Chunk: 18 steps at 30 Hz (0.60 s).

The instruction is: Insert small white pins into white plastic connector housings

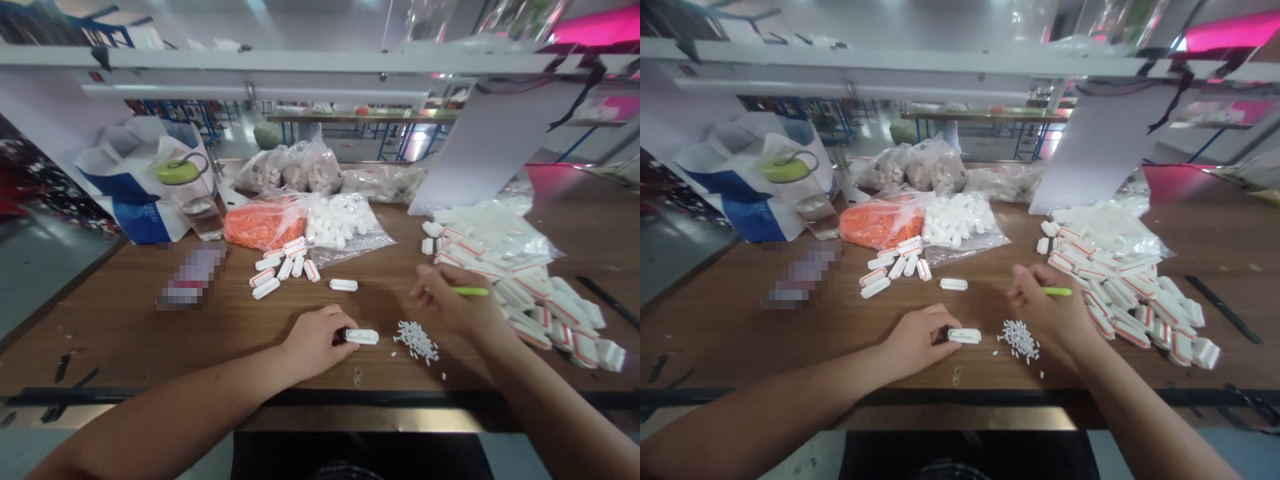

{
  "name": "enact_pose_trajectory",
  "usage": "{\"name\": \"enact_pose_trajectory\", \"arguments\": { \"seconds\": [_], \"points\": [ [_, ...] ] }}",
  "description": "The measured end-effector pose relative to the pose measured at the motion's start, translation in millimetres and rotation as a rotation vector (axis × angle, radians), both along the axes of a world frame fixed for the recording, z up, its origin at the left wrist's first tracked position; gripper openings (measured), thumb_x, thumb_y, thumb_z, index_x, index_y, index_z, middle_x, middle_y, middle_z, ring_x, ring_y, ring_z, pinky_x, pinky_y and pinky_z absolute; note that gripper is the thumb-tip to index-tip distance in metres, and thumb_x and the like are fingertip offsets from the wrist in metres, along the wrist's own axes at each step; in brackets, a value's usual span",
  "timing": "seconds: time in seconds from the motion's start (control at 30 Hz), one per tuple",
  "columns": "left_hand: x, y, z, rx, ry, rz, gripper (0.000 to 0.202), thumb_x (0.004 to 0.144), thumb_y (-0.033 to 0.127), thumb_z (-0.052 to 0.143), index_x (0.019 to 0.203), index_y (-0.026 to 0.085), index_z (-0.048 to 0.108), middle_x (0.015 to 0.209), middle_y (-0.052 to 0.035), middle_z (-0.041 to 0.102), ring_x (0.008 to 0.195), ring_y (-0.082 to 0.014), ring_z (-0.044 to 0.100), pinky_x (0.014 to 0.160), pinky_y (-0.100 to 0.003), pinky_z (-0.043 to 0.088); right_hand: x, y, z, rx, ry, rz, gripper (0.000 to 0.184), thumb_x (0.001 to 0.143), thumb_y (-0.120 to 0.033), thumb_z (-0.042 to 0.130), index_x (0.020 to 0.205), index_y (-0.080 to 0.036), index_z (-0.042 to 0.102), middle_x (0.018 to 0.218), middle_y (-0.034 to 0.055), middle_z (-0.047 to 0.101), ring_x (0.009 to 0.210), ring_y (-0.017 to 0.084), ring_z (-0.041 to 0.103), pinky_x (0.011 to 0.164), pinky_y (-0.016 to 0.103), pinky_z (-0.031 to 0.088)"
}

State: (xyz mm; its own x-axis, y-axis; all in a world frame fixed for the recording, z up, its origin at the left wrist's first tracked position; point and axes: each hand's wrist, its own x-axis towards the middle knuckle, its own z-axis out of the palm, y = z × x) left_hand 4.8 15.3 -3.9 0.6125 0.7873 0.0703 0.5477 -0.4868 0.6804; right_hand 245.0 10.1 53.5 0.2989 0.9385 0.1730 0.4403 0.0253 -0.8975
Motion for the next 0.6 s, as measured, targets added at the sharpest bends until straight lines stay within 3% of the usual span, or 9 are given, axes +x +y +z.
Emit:
{"name": "enact_pose_trajectory", "arguments": {
  "seconds": [0.1,0.2,0.37,0.6],
  "points": [
    [1.5,0.8,-2.0,-0.023,-0.028,0.021,0.018,0.077,0.023,0.075,0.094,0.022,0.072,0.082,0.0023,0.061,0.063,-0.0106,0.053,0.061,-0.024,0.042,-27.5,-18.3,-7.2,-0.077,-0.006,0.225,0.045,0.082,-0.054,0.059,0.052,-0.021,0.064,0.046,0.0019,0.062,0.038,0.010,0.051,0.040,0.022,0.038],
    [2.4,1.0,-2.8,-0.032,-0.065,0.025,0.018,0.075,0.021,0.076,0.093,0.022,0.072,0.078,0.0031,0.059,0.061,-0.0099,0.052,0.059,-0.023,0.041,-41.1,-27.6,-22.0,-0.063,0.014,0.319,0.047,0.087,-0.050,0.055,0.052,-0.021,0.062,0.046,0.0008,0.063,0.039,0.010,0.054,0.040,0.021,0.040],
    [2.7,1.3,-2.5,-0.017,-0.061,0.034,0.018,0.075,0.024,0.078,0.092,0.022,0.072,0.074,0.0037,0.057,0.060,-0.0099,0.051,0.057,-0.022,0.039,-44.8,-28.1,-40.5,0.009,-0.020,0.319,0.046,0.091,-0.047,0.054,0.053,-0.021,0.062,0.048,-0.0001,0.063,0.042,0.010,0.057,0.043,0.020,0.043],
    [3.9,1.4,-2.7,-0.041,-0.090,0.040,0.015,0.075,0.022,0.077,0.090,0.020,0.073,0.073,0.0034,0.058,0.060,-0.0098,0.050,0.057,-0.023,0.038,-48.6,-27.4,-43.0,0.013,0.004,0.277,0.046,0.090,-0.046,0.054,0.052,-0.021,0.060,0.049,0.0003,0.062,0.040,0.010,0.056,0.041,0.021,0.044]
  ]
}}
